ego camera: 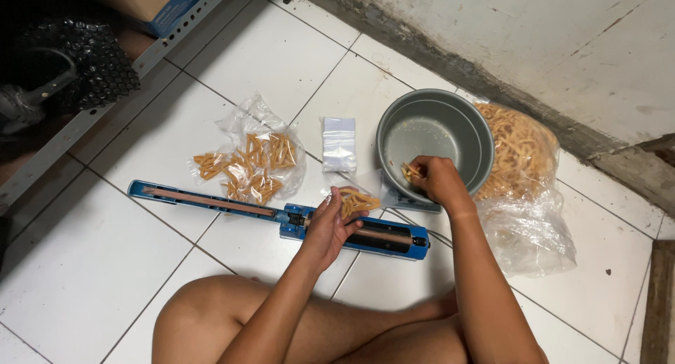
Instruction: The person puts snack pieces into small plastic bags by hand and seals the bags using a heat sealer.
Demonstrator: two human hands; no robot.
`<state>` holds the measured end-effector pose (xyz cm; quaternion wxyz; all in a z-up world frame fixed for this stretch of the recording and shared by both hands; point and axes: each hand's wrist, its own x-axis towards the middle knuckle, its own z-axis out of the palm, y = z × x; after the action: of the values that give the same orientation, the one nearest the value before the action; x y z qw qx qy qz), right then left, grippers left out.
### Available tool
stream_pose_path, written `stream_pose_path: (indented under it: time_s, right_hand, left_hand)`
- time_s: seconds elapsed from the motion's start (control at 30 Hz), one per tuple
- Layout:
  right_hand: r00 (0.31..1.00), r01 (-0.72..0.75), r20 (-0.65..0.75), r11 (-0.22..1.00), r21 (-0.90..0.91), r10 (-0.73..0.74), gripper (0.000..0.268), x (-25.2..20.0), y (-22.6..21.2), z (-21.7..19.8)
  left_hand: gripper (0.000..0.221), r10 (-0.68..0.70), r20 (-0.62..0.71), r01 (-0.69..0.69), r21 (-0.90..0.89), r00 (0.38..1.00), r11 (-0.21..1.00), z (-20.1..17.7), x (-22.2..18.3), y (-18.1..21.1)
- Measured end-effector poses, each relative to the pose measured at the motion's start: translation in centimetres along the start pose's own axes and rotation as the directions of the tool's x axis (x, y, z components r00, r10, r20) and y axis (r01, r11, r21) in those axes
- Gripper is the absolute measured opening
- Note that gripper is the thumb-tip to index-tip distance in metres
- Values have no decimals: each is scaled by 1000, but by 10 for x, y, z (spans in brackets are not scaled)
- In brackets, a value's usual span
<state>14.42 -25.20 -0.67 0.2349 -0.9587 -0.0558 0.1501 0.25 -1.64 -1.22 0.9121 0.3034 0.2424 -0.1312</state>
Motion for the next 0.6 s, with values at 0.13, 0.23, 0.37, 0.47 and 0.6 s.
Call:
stream_pose_path:
  time_s: [0.13,0.23,0.37,0.47,0.6]
  right_hand:
    - [997,-41,-67,993,111,48,26,-9,-1,-16]
    - [990,-105,-63,954,282,128,24,-20,-9,-27]
    - [982,-34,-140,849,527,126,26,-37,-22,-36]
    - [974,92,-210,694,715,87,27,-57,-47,-47]
    - [947,261,-319,507,821,30,27,-84,-88,-54]
  left_hand:
    - [46,4,-1,-4,-7,1000,1000,-1,0,0]
    - [46,12,2,-12,-4,1000,1000,0,-2,0]
    - [47,21,13,-21,11,1000,1000,1,-3,2]
    - [45,31,15,-31,12,999,999,-1,-1,1]
    - [44,46,20,-46,0,999,999,-1,0,1]
